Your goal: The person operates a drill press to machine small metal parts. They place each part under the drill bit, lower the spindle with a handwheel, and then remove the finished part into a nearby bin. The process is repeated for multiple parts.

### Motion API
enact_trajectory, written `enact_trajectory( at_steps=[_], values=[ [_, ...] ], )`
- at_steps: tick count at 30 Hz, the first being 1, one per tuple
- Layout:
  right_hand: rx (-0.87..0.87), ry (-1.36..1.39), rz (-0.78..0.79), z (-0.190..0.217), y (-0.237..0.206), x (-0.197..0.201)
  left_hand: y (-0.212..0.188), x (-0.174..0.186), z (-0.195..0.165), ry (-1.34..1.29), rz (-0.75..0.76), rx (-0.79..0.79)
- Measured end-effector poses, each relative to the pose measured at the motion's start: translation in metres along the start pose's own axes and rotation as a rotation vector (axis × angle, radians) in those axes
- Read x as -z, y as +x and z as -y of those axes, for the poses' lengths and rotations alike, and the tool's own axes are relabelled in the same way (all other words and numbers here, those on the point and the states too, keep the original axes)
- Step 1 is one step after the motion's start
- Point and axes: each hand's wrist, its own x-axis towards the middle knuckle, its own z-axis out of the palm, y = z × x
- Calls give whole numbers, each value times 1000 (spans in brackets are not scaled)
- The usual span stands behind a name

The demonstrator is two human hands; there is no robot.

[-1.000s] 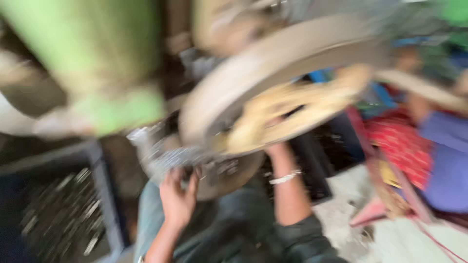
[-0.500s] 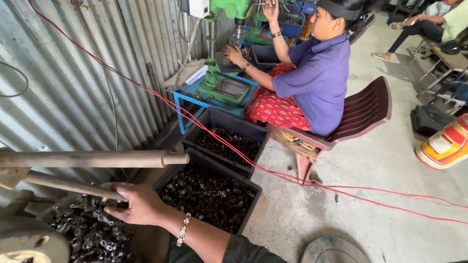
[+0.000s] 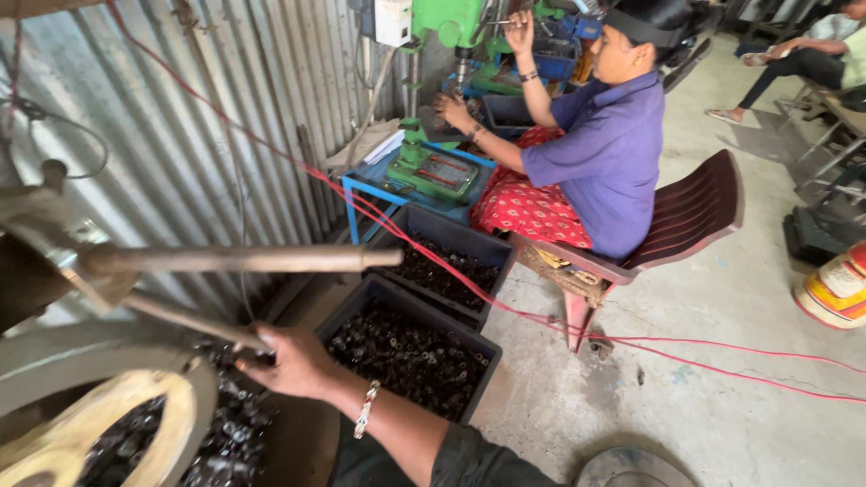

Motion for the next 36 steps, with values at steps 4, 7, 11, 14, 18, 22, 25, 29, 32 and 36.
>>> enact_trajectory(
  at_steps=[4,7,11,14,18,22,25,29,32,36],
  values=[
    [39,132,-69,-10,2,-12,-25,6,35,-233,-183,160],
    [194,245,-11,-27,4,-25,-68,21,55,-724,-449,502],
    [196,315,17,-59,5,-42,-112,47,75,-1385,-763,882],
    [173,269,-21,-85,6,-52,-117,70,109,-1507,-900,1131],
    [231,28,-74,-104,11,-58,-104,85,133,-1443,-1085,948],
    [237,-11,-69,-108,11,-58,-81,85,130,-1516,-1144,756],
    [128,187,-33,-106,11,-57,-71,86,123,-1488,-1105,744],
    [175,277,-43,-95,12,-55,-68,90,124,-1395,-980,757],
    [88,270,-46,-80,17,-54,-69,96,142,-1656,-852,677],
    [-145,127,-11,-58,43,-63,-67,101,164,-1725,-668,611]
  ],
)
